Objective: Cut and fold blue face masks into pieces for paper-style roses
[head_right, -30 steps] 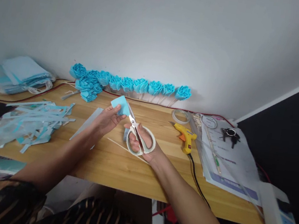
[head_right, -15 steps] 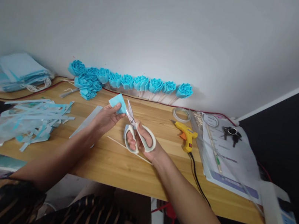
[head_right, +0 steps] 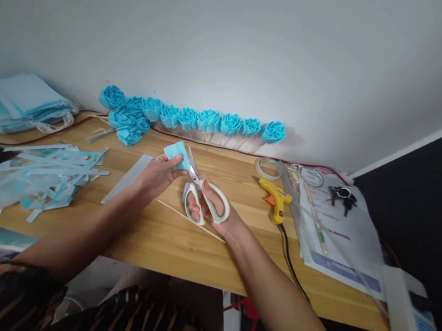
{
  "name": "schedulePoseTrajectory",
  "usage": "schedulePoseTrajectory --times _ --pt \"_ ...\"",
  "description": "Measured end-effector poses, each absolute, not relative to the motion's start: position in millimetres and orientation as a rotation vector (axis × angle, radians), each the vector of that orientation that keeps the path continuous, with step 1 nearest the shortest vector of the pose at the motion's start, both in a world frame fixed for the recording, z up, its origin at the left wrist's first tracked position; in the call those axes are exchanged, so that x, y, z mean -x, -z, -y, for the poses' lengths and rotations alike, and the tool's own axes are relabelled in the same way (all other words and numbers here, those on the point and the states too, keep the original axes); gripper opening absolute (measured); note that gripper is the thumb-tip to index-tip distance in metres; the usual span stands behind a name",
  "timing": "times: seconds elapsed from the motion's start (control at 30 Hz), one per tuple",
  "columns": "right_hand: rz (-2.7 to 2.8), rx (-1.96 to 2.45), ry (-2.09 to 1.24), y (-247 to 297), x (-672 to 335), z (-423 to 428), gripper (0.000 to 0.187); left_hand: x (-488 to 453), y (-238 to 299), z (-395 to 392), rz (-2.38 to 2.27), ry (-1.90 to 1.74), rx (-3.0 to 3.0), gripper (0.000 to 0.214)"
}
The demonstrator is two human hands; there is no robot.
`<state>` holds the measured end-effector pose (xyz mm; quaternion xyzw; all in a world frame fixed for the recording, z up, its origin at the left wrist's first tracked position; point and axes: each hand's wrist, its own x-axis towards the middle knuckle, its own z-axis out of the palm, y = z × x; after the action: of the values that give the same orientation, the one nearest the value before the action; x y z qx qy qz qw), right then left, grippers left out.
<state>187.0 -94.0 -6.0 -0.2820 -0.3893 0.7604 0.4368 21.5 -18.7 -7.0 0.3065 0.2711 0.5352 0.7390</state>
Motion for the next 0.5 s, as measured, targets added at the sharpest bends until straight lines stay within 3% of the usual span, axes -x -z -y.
schedulePoseTrajectory --times 0.5 --pt "1.02 0.735 -1.816 5.6 -186.3 94.0 0.046 -25.2 6.1 24.9 -0.633 -1.134 -0.727 0.029"
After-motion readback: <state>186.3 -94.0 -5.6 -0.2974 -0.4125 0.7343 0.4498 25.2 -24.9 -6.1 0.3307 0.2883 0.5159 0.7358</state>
